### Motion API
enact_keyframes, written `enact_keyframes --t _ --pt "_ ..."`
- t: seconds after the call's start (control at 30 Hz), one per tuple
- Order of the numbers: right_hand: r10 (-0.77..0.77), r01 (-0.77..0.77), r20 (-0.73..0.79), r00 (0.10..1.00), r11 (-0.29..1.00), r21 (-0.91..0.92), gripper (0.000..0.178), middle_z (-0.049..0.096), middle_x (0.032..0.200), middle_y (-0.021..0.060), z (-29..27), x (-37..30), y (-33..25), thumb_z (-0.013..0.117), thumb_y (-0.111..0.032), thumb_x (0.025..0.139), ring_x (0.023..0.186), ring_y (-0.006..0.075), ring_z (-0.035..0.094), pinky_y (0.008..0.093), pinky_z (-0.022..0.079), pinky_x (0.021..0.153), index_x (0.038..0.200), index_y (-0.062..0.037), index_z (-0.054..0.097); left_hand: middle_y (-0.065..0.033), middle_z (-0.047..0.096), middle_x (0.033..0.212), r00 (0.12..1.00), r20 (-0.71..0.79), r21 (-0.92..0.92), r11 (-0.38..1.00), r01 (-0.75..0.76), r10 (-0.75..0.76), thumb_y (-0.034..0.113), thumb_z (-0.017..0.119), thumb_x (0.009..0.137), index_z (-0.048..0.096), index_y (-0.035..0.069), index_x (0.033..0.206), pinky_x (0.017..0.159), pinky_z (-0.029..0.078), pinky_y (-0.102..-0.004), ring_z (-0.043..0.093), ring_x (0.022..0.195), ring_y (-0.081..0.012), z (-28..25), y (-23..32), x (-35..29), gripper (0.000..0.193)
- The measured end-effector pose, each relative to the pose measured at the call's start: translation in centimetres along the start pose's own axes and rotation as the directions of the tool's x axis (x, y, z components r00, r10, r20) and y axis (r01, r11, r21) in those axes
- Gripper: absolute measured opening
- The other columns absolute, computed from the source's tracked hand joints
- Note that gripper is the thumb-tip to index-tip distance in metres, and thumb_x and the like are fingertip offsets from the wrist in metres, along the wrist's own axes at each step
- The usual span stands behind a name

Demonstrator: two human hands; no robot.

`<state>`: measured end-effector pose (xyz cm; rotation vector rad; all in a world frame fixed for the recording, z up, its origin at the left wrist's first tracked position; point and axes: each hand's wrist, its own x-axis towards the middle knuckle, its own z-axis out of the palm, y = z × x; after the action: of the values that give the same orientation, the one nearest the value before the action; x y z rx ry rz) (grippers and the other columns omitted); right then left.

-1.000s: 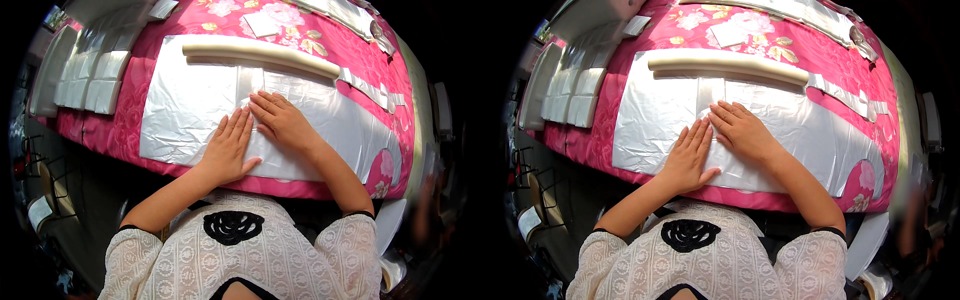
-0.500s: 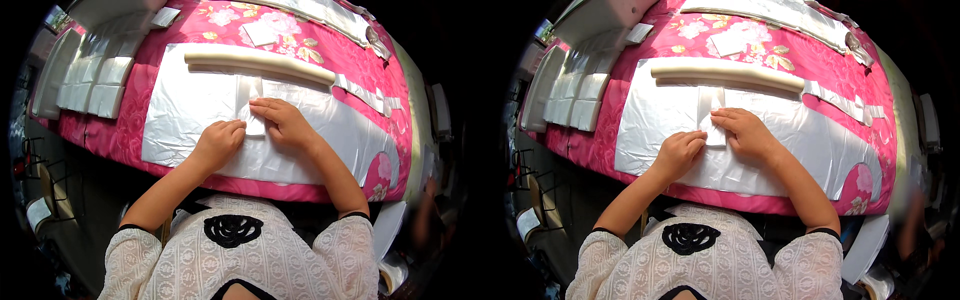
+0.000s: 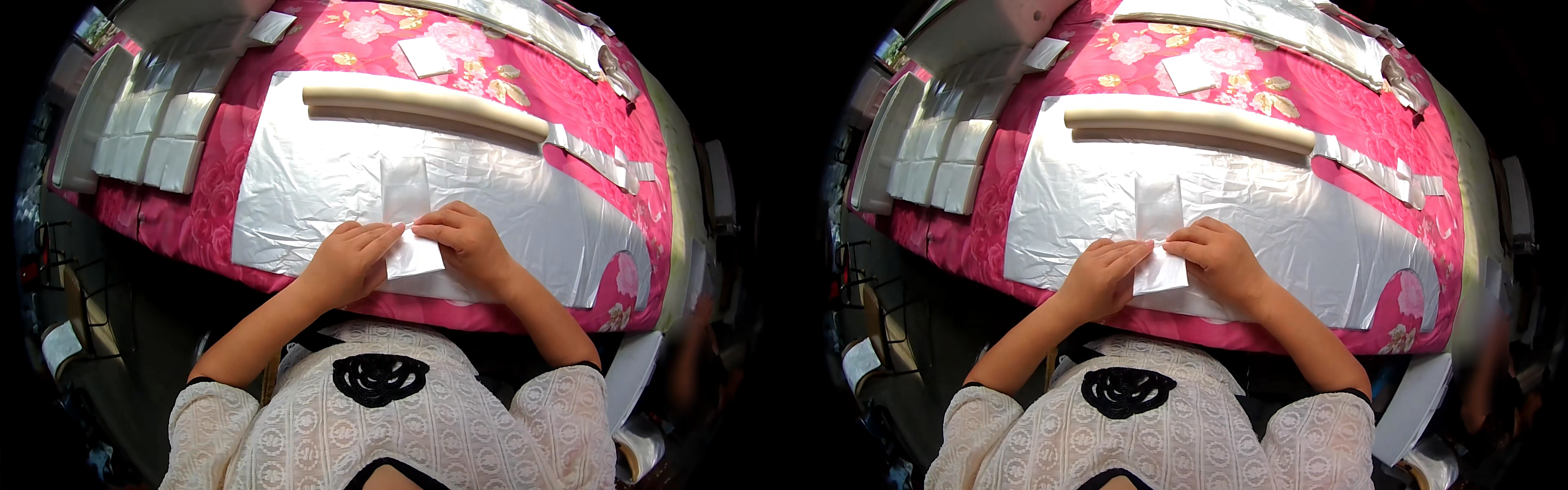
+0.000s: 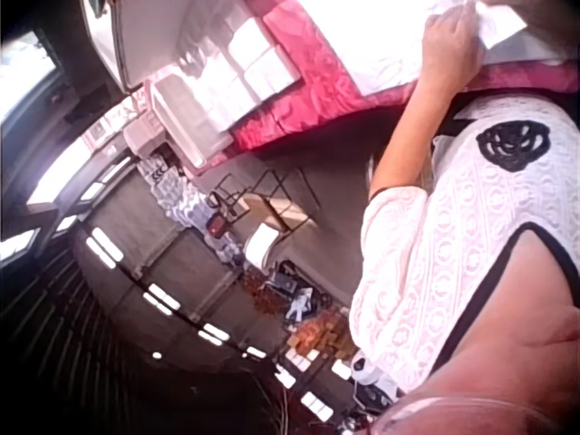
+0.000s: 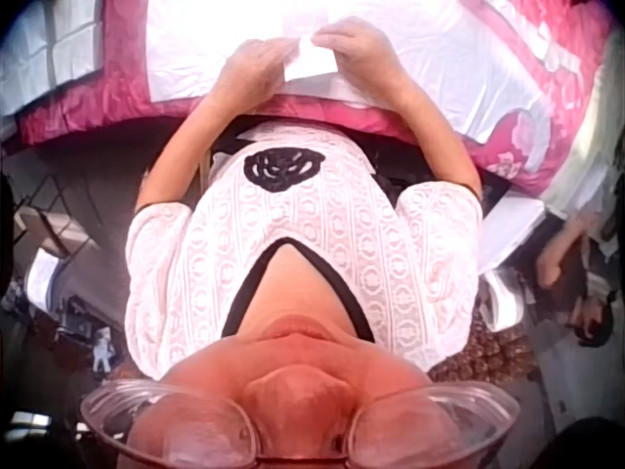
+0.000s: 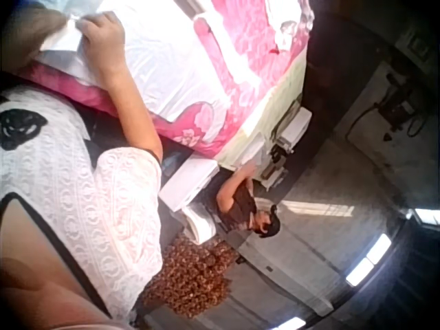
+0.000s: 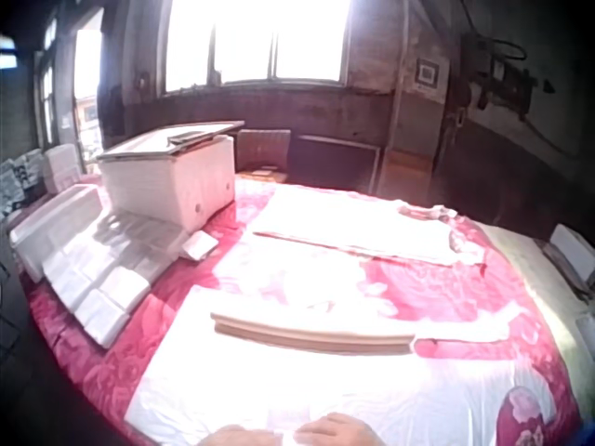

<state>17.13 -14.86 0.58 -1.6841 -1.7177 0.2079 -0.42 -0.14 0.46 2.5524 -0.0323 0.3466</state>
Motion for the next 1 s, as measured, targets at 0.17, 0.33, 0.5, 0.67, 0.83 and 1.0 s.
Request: enact_keyframes --t 0.17,0.33,0.5,0.67,0.83,1.0 --pt "0.581 -0.603 0.161 0.798 0.764 0.229 0.012 0.065 0.070 0.0072 -1.0 2.1 -0.7 0.060 -0.011 0.080 0.062 0.0226 0.060 0.0306 0.047 0.059 0.084 -0.0026 0.067 -0.0080 0.067 0.083 0.856 0.034 -0.378 0.787 0.488 -0.515 0.002 0.065 0.074 0.044 0.002 0.129 0.068 0.048 -0.0272 0.064 0.074 -0.0139 0.3 -0.2 1.6 0.058" --pt "0.721 -0.789 0.324 0.612 0.585 0.187 0.027 0.059 0.060 0.0047 -1.3 4.8 0.7 0.058 -0.021 0.084 0.053 0.0098 0.055 0.0237 0.042 0.052 0.076 0.0034 0.065 -0.0091 0.065 0.073 0.742 0.011 -0.466 0.653 0.597 -0.671 0.006 0.063 0.081 0.033 -0.006 0.134 0.060 0.047 -0.0225 0.060 0.063 -0.0094 -0.6 -0.7 4.4 0.062" --pt "0.742 -0.849 0.414 0.527 0.474 0.232 0.029 0.059 0.054 0.0054 -0.9 5.2 2.3 0.057 -0.022 0.082 0.050 0.0112 0.058 0.0253 0.044 0.050 0.064 0.0002 0.063 -0.0101 0.063 0.083 0.713 -0.005 -0.500 0.620 0.605 -0.701 0.006 0.064 0.079 0.036 -0.004 0.132 0.059 0.048 -0.0233 0.061 0.071 -0.0115 -1.0 -1.6 4.9 0.061" --pt "0.748 -0.866 0.437 0.500 0.435 0.246 0.030 0.060 0.052 0.0062 -0.9 5.6 2.5 0.056 -0.022 0.080 0.051 0.0119 0.060 0.0252 0.045 0.050 0.060 -0.0017 0.062 -0.0143 0.058 0.105 0.944 -0.320 0.036 0.995 0.095 -0.079 0.003 0.064 0.075 0.047 0.000 0.123 0.073 0.050 -0.0325 0.060 0.090 -0.0252 -0.1 -1.1 4.2 0.050" --pt "0.739 -0.859 0.442 0.508 0.468 0.206 0.030 0.060 0.051 0.0070 -0.8 5.6 2.7 0.055 -0.023 0.080 0.050 0.0127 0.060 0.0259 0.046 0.051 0.059 -0.0021 0.063 -0.0216 0.036 0.134 0.993 -0.103 0.222 0.972 0.074 -0.052 0.035 0.060 0.079 0.035 -0.005 0.130 0.104 0.027 -0.0430 0.034 0.126 -0.0345 2.0 -0.5 5.2 0.070" --pt "0.749 -0.845 0.396 0.531 0.501 0.187 0.029 0.059 0.050 0.0076 -0.9 5.5 2.4 0.057 -0.024 0.076 0.047 0.0135 0.057 0.0269 0.046 0.050 0.058 -0.0019 0.062 -0.0260 0.021 0.143 0.987 -0.013 0.300 0.941 0.157 -0.161 0.063 0.052 0.074 0.022 -0.010 0.136 0.110 0.010 -0.0447 0.014 0.137 -0.0339 3.4 -1.2 5.4 0.101"
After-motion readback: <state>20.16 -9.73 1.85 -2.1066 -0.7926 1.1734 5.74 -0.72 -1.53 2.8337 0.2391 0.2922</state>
